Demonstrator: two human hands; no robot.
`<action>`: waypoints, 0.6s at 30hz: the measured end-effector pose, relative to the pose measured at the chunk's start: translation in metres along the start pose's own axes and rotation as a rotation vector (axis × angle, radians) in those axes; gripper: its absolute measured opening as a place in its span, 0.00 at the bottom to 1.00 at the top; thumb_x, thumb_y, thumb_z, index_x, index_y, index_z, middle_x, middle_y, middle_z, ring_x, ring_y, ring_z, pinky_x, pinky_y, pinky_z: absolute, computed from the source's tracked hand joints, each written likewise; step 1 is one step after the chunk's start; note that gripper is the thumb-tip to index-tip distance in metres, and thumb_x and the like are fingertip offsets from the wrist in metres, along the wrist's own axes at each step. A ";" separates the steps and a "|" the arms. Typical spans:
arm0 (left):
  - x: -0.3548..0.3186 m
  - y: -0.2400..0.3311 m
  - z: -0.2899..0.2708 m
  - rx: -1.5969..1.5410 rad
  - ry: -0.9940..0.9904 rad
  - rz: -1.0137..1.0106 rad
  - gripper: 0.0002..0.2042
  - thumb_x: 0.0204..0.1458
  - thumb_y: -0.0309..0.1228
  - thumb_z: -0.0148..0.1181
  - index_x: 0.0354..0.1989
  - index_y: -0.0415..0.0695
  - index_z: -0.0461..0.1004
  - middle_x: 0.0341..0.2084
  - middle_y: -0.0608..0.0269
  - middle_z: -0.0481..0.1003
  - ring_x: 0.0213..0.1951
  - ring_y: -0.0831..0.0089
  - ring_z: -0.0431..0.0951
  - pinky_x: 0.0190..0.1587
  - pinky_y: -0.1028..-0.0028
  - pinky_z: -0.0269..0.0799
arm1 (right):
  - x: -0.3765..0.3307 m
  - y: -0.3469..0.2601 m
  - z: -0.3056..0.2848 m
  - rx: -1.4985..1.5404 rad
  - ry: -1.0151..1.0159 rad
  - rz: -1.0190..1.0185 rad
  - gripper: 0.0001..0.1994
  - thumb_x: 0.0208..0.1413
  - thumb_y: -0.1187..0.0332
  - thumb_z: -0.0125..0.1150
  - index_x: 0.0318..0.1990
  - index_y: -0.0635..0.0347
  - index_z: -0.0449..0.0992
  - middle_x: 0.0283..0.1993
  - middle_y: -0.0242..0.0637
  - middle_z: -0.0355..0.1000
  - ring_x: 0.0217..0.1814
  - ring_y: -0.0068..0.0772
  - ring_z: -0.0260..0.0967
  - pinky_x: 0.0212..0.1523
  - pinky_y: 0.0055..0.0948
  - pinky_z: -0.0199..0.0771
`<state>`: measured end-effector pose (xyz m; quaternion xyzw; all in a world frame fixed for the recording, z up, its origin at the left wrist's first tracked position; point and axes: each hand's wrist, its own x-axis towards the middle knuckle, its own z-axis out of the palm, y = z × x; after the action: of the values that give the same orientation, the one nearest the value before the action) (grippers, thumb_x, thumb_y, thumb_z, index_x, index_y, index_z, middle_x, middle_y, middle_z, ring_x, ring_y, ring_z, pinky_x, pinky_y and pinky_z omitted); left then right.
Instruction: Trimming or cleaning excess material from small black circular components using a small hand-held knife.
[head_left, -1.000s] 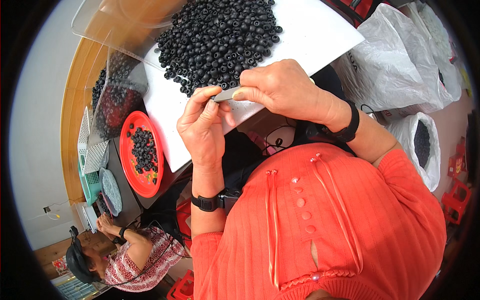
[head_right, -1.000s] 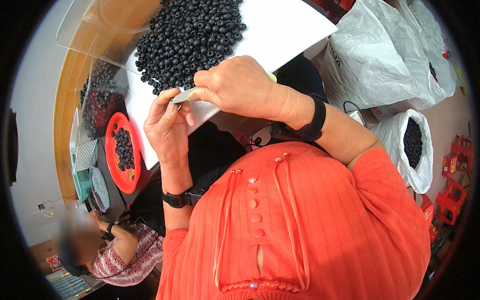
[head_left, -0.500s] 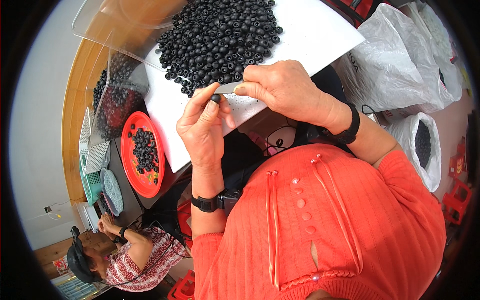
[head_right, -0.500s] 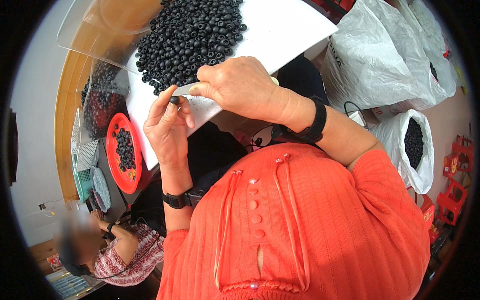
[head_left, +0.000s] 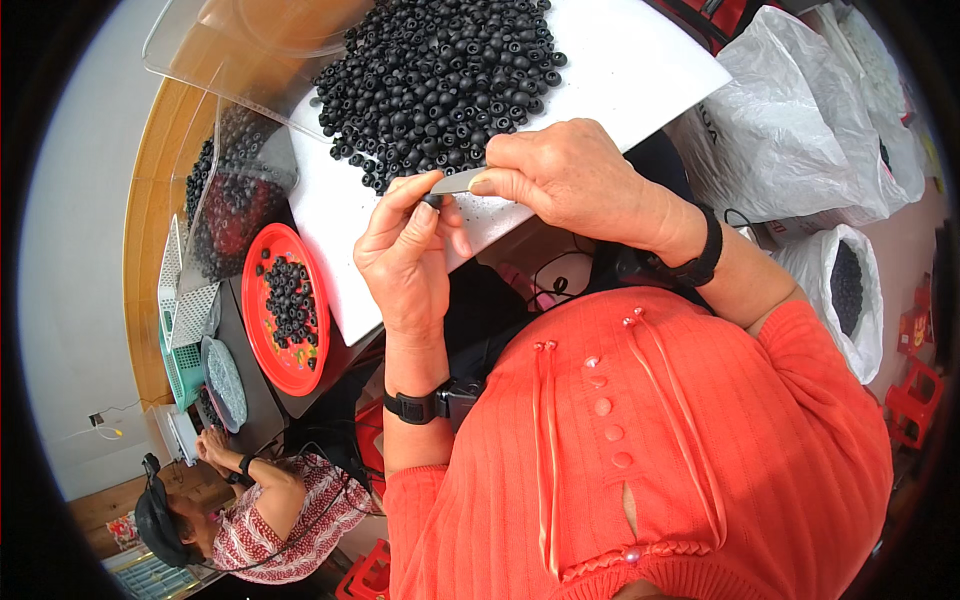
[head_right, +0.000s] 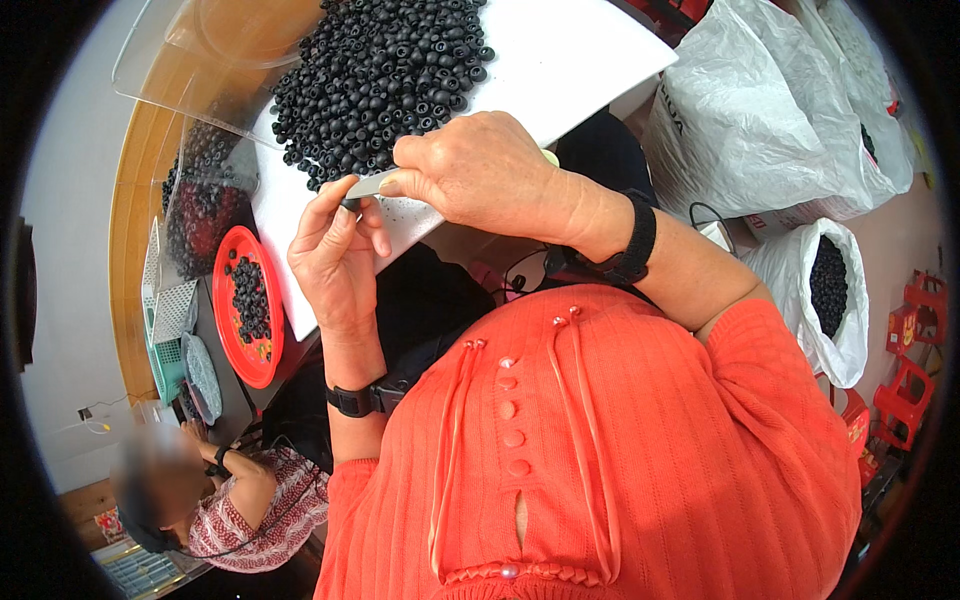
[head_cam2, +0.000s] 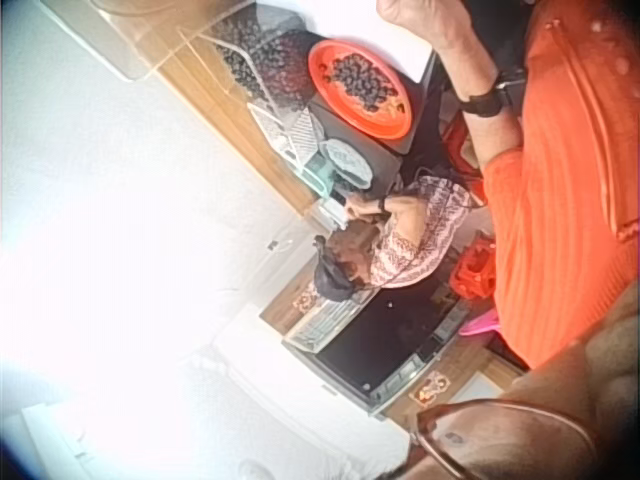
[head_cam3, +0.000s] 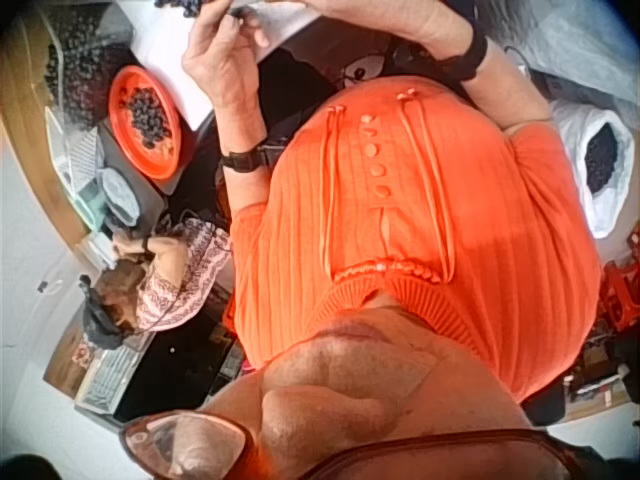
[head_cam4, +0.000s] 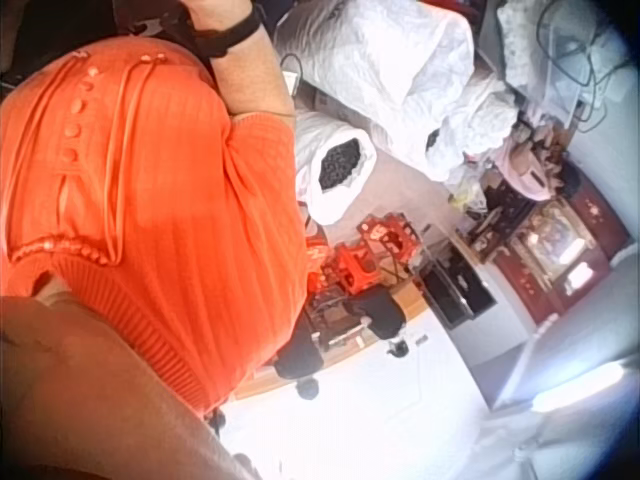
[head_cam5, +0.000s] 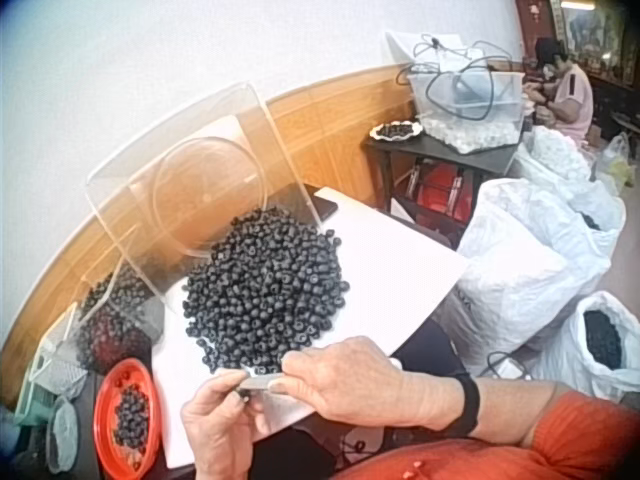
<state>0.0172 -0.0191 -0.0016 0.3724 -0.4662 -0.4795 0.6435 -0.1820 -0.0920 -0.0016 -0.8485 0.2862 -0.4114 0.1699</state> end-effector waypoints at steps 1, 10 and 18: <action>0.000 0.000 0.000 0.000 0.000 0.000 0.14 0.61 0.22 0.57 0.53 0.29 0.76 0.42 0.52 0.75 0.34 0.66 0.76 0.27 0.74 0.74 | 0.000 0.000 0.000 0.002 0.000 -0.003 0.16 0.62 0.56 0.61 0.27 0.55 0.73 0.19 0.39 0.70 0.21 0.46 0.71 0.23 0.40 0.66; 0.000 -0.001 -0.001 -0.030 -0.022 0.001 0.13 0.62 0.21 0.56 0.53 0.29 0.75 0.42 0.52 0.75 0.35 0.67 0.77 0.27 0.74 0.75 | -0.003 -0.001 0.001 0.026 -0.007 0.010 0.16 0.62 0.56 0.62 0.27 0.56 0.72 0.22 0.39 0.70 0.24 0.47 0.71 0.24 0.40 0.67; -0.001 -0.002 0.001 -0.012 0.009 -0.018 0.15 0.61 0.20 0.57 0.55 0.29 0.75 0.39 0.53 0.76 0.36 0.66 0.77 0.25 0.74 0.75 | -0.004 -0.003 0.006 -0.026 0.047 0.046 0.17 0.62 0.54 0.60 0.27 0.56 0.72 0.21 0.39 0.71 0.23 0.45 0.72 0.23 0.41 0.68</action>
<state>0.0154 -0.0186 -0.0030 0.3749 -0.4568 -0.4865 0.6435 -0.1781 -0.0865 -0.0062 -0.8340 0.3147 -0.4234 0.1614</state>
